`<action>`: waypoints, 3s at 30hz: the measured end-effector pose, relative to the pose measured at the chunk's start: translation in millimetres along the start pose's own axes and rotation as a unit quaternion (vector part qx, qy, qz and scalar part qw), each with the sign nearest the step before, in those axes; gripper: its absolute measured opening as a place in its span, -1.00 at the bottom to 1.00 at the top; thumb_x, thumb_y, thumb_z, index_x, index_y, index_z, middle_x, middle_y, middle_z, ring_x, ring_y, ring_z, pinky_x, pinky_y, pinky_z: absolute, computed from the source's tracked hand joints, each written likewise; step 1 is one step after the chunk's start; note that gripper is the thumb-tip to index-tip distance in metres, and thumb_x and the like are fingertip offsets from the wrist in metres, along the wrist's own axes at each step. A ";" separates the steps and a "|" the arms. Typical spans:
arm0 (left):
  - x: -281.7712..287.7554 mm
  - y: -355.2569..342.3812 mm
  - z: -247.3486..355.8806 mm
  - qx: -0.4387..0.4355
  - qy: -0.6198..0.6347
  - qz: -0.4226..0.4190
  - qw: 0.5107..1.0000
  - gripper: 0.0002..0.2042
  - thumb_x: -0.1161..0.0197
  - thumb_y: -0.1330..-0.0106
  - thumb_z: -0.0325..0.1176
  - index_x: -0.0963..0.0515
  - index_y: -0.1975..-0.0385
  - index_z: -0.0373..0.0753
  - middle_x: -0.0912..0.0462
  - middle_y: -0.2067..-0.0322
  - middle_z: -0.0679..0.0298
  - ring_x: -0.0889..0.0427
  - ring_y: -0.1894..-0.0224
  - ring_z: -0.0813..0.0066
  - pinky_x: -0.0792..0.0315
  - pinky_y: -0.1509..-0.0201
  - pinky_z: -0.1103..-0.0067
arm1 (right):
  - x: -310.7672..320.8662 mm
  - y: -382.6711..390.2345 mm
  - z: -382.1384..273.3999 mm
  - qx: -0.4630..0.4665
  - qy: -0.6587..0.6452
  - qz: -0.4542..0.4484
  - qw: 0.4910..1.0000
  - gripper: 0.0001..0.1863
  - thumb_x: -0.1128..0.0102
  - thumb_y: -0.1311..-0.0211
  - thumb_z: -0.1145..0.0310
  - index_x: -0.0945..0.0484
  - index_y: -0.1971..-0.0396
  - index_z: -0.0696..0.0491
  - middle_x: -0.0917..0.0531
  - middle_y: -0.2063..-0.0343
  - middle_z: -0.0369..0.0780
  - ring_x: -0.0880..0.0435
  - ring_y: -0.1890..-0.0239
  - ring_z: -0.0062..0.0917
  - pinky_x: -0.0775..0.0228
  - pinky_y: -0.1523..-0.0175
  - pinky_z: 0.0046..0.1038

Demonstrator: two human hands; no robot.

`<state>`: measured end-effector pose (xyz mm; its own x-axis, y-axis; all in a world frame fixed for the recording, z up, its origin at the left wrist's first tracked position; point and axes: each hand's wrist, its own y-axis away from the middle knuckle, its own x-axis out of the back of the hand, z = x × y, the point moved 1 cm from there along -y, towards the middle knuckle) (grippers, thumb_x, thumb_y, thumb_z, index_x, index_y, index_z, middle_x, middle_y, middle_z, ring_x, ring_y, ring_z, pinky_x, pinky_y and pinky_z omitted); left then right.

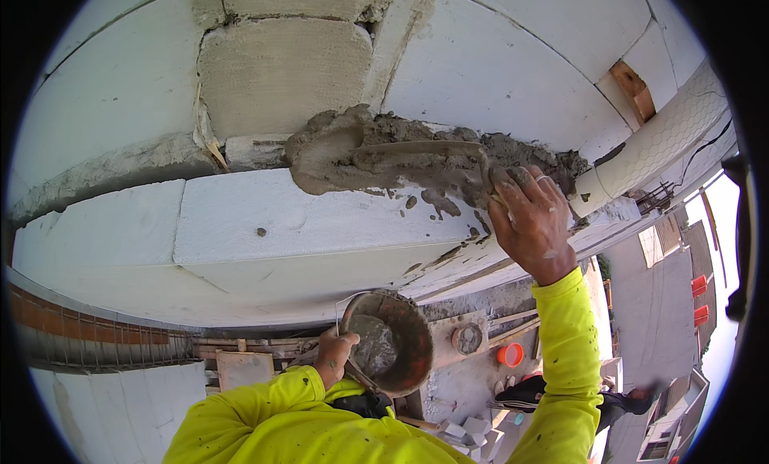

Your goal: The person scoops mortar from a metal bowl with a trowel and applies it to a horizontal joint between white wall panels. They repeatedly smooth the mortar along the joint, working from right to left and then back again, while another person is visible in the background.

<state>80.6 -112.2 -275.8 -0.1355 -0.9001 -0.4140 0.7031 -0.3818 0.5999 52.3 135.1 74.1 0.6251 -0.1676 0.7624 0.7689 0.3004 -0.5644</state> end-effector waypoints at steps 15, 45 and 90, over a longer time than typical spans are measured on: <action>7.0 8.5 3.6 0.010 -0.027 0.010 1.000 -0.81 -0.29 -0.08 -0.50 -0.63 0.29 -0.36 -0.53 0.47 0.40 -0.42 0.44 0.58 -0.31 0.32 0.52 | 18.7 -50.1 -44.2 -0.007 -0.025 -0.046 0.999 -0.71 -0.33 -0.11 0.45 -0.63 0.14 0.16 -0.67 0.34 -0.06 -0.66 0.35 -0.14 -0.53 0.24 -0.22; -8.7 3.9 3.4 -0.007 -0.057 -0.014 0.998 -0.70 -0.24 -0.09 -0.53 -0.60 0.12 -0.36 -0.56 0.43 0.41 -0.45 0.44 0.60 -0.35 0.31 0.58 | 132.1 33.6 53.2 -0.221 0.110 -0.319 0.915 -0.80 -0.23 -0.24 0.35 -0.56 0.32 0.20 -0.60 0.48 -0.01 -0.58 0.36 -0.09 -0.40 0.15 -0.15; -14.2 1.3 -32.2 0.002 -0.034 -0.027 0.999 -0.79 -0.24 -0.10 -0.48 -0.61 0.26 -0.40 -0.53 0.44 0.37 -0.43 0.41 0.56 -0.34 0.29 0.51 | 56.1 -87.4 -89.6 0.182 0.139 -0.102 0.968 -0.77 -0.36 -0.16 0.43 -0.55 0.24 0.18 -0.69 0.44 -0.13 -0.70 0.47 -0.34 -0.51 0.39 -0.34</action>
<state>105.9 -93.2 -291.2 -0.2200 -0.8905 -0.3983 0.6901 -0.4306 0.5816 32.1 15.3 137.8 0.5166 -0.4896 0.7025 0.8134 0.5369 -0.2239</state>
